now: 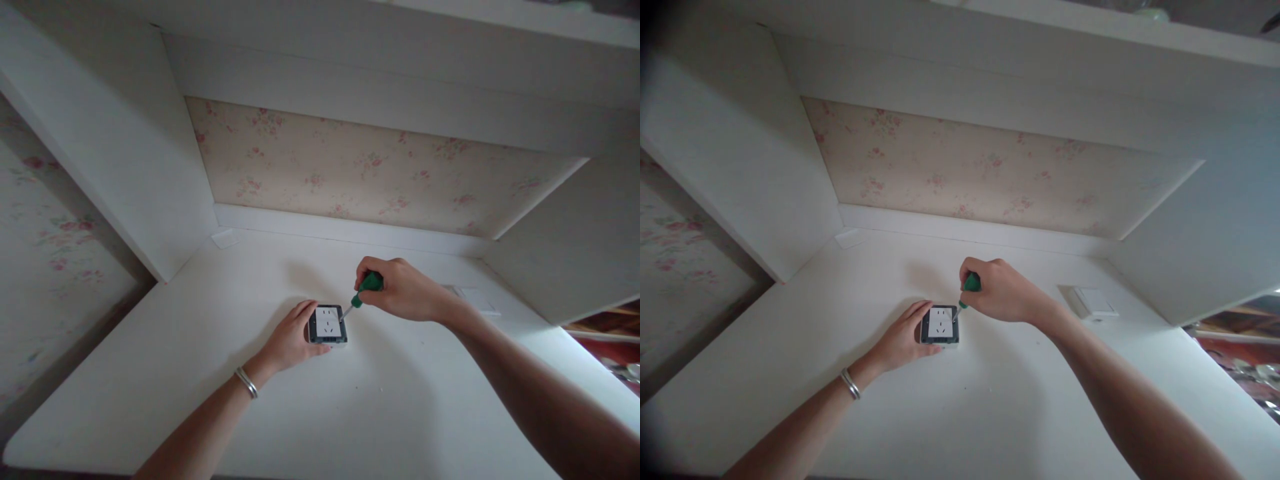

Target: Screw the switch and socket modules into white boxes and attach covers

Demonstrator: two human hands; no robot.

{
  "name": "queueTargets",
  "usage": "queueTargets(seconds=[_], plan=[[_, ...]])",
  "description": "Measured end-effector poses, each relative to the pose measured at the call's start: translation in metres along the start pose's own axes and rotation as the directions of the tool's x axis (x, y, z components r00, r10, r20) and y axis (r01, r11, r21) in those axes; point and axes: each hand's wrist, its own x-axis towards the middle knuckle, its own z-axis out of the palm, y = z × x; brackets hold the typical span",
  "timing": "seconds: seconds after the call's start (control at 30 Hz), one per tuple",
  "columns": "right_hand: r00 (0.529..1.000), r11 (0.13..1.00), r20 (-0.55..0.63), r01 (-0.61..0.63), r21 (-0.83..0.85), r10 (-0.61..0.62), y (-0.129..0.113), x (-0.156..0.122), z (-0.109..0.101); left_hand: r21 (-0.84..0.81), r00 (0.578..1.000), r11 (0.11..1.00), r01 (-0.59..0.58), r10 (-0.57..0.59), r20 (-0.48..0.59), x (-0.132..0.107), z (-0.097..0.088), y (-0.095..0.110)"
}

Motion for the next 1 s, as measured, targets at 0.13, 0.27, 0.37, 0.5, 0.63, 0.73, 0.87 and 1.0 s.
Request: queueTargets(seconds=[0.13, 0.27, 0.37, 0.5, 0.63, 0.73, 0.87, 1.0], plan=[[1.0, 1.0, 0.01, -0.006, -0.002, 0.006, 0.001, 0.001, 0.001, -0.005, 1.0, 1.0, 0.002, -0.002, 0.002, 0.0, 0.0, 0.0], [1.0, 0.999, 0.015, -0.025, -0.02, 0.025, 0.001, 0.001, 0.0, -0.012, 1.0, 1.0, 0.003, -0.003, 0.002, 0.0, -0.001, 0.0], [0.997, 1.0, 0.072, -0.015, 0.011, 0.014, -0.002, 0.0, -0.004, -0.015, 1.0, 1.0, 0.002, -0.002, 0.003, 0.0, -0.002, 0.002], [0.99, 0.997, 0.126, 0.069, 0.02, -0.071, -0.009, 0.0, -0.01, -0.004, 1.0, 1.0, 0.004, -0.004, 0.006, 0.001, -0.003, 0.004], [0.984, 0.979, 0.103, 0.157, -0.13, -0.144, -0.01, 0.011, -0.011, 0.013, 1.0, 1.0, 0.01, -0.01, 0.004, 0.001, -0.003, 0.005], [0.982, 0.976, 0.142, 0.144, -0.16, -0.122, -0.006, 0.021, -0.012, 0.025, 1.0, 1.0, -0.002, 0.003, -0.003, 0.0, -0.003, 0.005], [0.938, 0.996, 0.343, 0.066, -0.06, -0.041, -0.006, 0.031, -0.019, 0.029, 1.0, 1.0, -0.007, 0.008, -0.005, 0.0, -0.002, 0.004], [0.956, 0.945, 0.275, -0.011, -0.327, 0.106, -0.013, 0.038, -0.025, 0.032, 1.0, 0.999, -0.007, 0.008, -0.006, -0.002, -0.003, 0.003]])
